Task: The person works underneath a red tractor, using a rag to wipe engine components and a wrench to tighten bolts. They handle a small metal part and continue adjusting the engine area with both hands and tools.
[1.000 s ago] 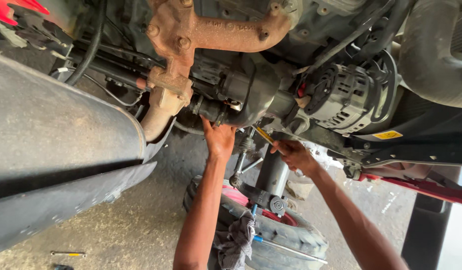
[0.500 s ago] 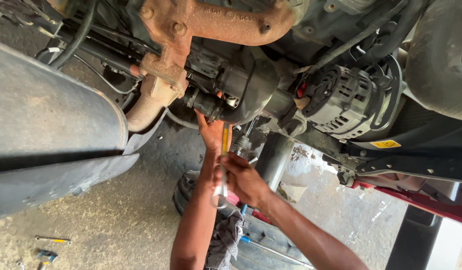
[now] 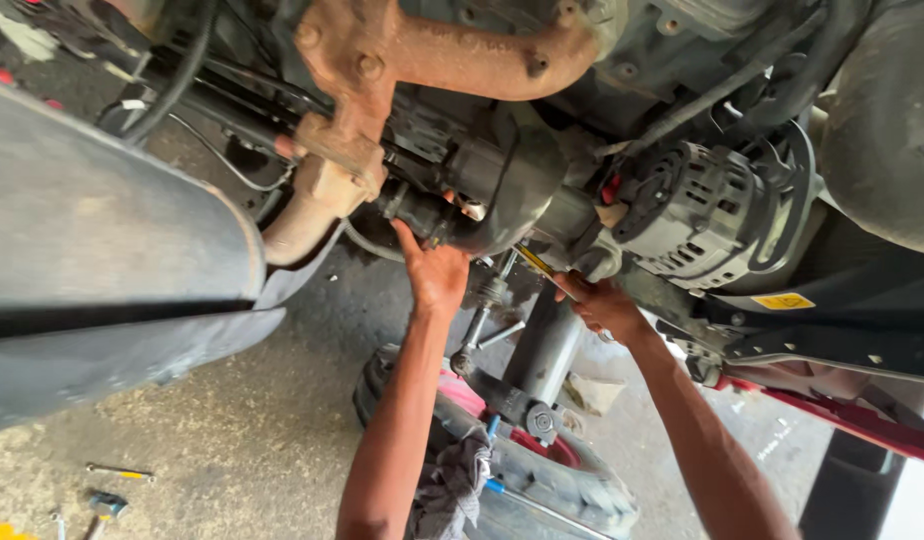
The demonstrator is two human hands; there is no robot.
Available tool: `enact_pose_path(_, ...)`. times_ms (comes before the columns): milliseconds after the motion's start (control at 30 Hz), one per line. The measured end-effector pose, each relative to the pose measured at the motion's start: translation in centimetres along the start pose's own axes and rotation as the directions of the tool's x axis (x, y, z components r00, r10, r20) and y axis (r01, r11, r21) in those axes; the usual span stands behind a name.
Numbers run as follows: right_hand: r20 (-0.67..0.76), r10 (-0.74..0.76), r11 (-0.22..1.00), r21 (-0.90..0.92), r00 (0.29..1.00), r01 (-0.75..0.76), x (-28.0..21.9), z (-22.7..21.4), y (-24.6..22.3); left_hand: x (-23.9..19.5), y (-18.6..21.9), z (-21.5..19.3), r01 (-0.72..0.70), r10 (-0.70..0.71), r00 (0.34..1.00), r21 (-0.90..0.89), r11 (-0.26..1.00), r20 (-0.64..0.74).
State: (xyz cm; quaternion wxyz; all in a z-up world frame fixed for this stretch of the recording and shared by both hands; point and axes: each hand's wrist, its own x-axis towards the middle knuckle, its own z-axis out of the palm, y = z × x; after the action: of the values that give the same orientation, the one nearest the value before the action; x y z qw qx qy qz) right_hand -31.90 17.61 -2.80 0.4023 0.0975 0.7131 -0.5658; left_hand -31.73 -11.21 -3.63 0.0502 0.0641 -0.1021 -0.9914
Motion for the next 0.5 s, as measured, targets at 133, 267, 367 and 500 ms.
enact_pose_path(133,0.053,-0.034,0.998,-0.043,0.998,0.036,-1.1,-0.3,2.1,-0.8,0.1,0.2,0.052,-0.049,0.997,0.052,0.997,-0.066)
enact_pose_path(267,0.019,-0.014,0.998,0.063,1.000,0.013,-4.9,5.1,2.0,-0.6,-0.2,0.7,0.002,0.004,0.996,0.070,0.998,-0.089)
enact_pose_path(367,0.130,-0.253,0.967,0.028,0.959,0.252,-5.9,10.8,-0.4,-0.4,-0.7,0.1,-0.032,0.034,0.998,0.033,0.999,-0.048)
enact_pose_path(500,0.179,0.055,0.831,0.537,0.982,-0.144,-6.5,17.2,-5.5,0.4,-0.9,-1.1,-0.044,0.043,0.999,0.018,0.999,0.030)
